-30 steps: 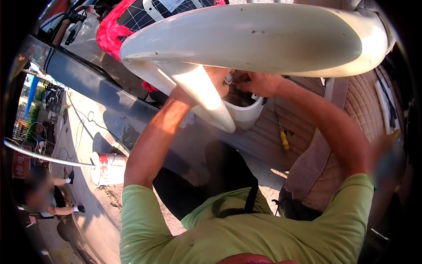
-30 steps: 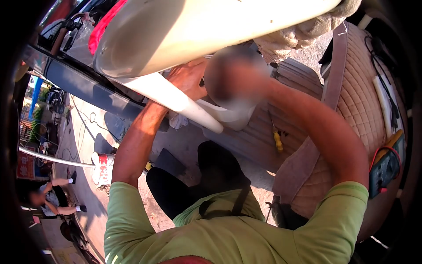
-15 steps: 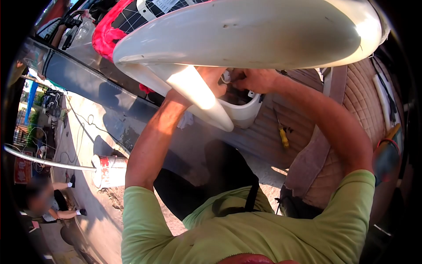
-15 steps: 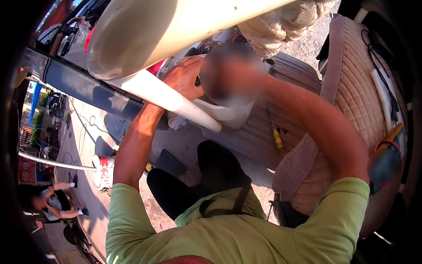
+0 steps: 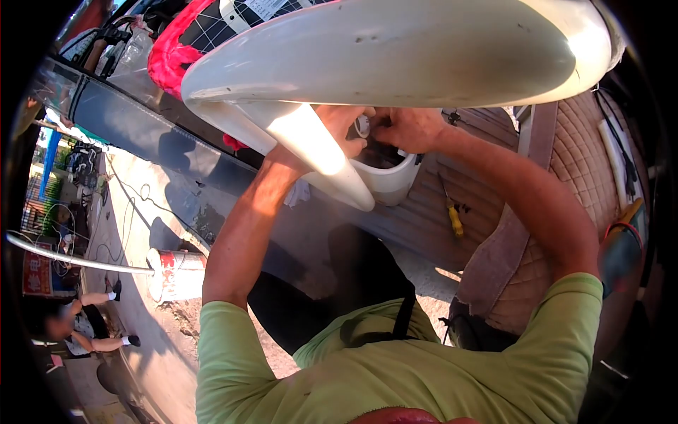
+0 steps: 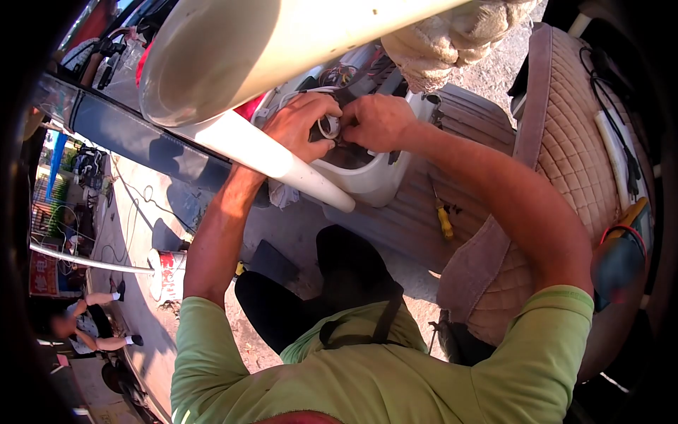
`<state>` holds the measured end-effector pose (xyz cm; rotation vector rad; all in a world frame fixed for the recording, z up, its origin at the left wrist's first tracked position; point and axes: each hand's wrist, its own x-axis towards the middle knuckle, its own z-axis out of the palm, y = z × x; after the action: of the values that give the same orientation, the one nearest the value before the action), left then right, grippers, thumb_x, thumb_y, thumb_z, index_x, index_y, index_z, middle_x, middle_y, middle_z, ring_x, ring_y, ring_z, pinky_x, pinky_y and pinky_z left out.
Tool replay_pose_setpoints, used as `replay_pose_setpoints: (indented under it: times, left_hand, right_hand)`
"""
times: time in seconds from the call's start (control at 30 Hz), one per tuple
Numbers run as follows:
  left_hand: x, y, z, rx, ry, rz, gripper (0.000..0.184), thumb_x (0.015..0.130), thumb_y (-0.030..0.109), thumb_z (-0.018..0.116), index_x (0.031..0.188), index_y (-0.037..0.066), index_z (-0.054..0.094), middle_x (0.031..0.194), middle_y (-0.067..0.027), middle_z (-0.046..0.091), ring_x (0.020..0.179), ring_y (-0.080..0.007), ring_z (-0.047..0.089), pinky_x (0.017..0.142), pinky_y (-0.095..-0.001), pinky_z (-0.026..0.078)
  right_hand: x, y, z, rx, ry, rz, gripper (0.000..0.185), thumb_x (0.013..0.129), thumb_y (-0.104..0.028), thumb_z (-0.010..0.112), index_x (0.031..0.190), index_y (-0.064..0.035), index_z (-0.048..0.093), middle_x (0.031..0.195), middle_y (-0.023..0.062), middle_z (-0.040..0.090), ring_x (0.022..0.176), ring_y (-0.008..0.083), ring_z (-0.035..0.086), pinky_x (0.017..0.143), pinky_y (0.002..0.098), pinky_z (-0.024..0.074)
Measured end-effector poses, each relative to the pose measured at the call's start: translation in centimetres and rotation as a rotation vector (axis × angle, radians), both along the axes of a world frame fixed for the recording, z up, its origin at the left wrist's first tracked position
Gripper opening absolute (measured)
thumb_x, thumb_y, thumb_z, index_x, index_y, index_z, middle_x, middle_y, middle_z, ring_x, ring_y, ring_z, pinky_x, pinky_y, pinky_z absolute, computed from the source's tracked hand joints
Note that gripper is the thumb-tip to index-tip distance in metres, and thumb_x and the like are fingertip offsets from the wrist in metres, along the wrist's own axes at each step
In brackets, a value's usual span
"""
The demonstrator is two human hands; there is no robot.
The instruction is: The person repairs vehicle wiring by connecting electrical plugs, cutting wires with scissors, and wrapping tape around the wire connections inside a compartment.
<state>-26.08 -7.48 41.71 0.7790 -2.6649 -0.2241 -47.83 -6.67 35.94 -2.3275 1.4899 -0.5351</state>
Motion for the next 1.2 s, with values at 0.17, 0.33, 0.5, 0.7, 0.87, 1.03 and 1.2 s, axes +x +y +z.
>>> replay_pose_setpoints:
  times: [0.17,0.33,0.5,0.7,0.87,1.03,1.2]
  left_hand:
    - [0.6,0.3,-0.9,0.031,0.1,0.035,0.045,0.072,0.006,0.075,0.115,0.003,0.064,0.121,-0.015,0.065,0.113,-0.0332,0.063,0.099,-0.042,0.051]
    - [0.9,0.8,-1.9,0.187,0.213,0.165,0.044,0.075,0.007,0.077,0.117,0.005,0.065,0.12,-0.0083,0.067,0.103,-0.0211,0.066,0.091,-0.0333,0.052]
    - [1.4,0.6,-3.1,0.304,0.314,0.18,0.046,0.077,0.006,0.078,0.121,0.005,0.065,0.119,-0.0044,0.067,0.1,-0.0142,0.064,0.09,-0.0293,0.05]
    - [1.8,0.8,-4.6,0.515,0.528,0.131,0.049,0.082,-0.002,0.073,0.129,0.001,0.06,0.122,-0.0057,0.064,0.106,-0.0131,0.06,0.096,-0.0294,0.05]
    - [1.8,1.1,-4.7,0.718,0.707,0.109,0.048,0.083,-0.005,0.071,0.129,0.0,0.058,0.125,-0.007,0.063,0.106,-0.0123,0.058,0.097,-0.0297,0.05]
    - [1.8,0.8,-4.8,0.805,0.786,0.059,0.049,0.082,-0.004,0.072,0.128,0.001,0.057,0.13,-0.0075,0.062,0.107,-0.012,0.057,0.099,-0.0296,0.049]
    - [2.4,1.4,-4.7,0.652,0.572,-0.043,0.046,0.081,-0.004,0.073,0.125,0.001,0.06,0.127,-0.0057,0.06,0.107,-0.0113,0.053,0.101,-0.0294,0.045]
  right_hand:
    - [0.1,0.3,0.4,0.01,-0.023,-0.024,0.024,0.083,-0.038,0.069,0.101,-0.024,0.078,0.093,0.01,0.076,0.092,0.0314,0.072,0.081,0.0417,0.0562]
    - [0.1,0.5,0.7,0.032,-0.013,-0.016,0.023,0.084,-0.036,0.068,0.101,-0.0232,0.078,0.094,0.0109,0.075,0.093,0.0317,0.072,0.081,0.0421,0.056]
    - [0.2,0.6,0.9,0.031,0.0,-0.03,0.024,0.084,-0.036,0.068,0.101,-0.0216,0.078,0.091,0.0112,0.075,0.091,0.0321,0.072,0.08,0.0422,0.0559]
    - [0.3,0.7,1.0,0.046,-0.005,-0.039,0.024,0.084,-0.037,0.069,0.098,-0.0196,0.077,0.088,0.0117,0.075,0.089,0.0323,0.071,0.079,0.0422,0.0557]
    - [0.5,1.0,1.4,0.038,-0.004,-0.079,0.025,0.083,-0.038,0.069,0.097,-0.019,0.076,0.088,0.0115,0.074,0.088,0.032,0.072,0.078,0.0423,0.0556]
    - [0.6,1.3,1.8,0.04,0.01,-0.126,0.024,0.083,-0.037,0.068,0.098,-0.0199,0.076,0.089,0.0115,0.075,0.089,0.0318,0.072,0.079,0.042,0.0559]
    - [0.5,1.2,2.0,0.084,-0.002,-0.12,0.025,0.083,-0.035,0.066,0.101,-0.0209,0.076,0.093,0.0103,0.075,0.093,0.0305,0.072,0.082,0.0412,0.0558]
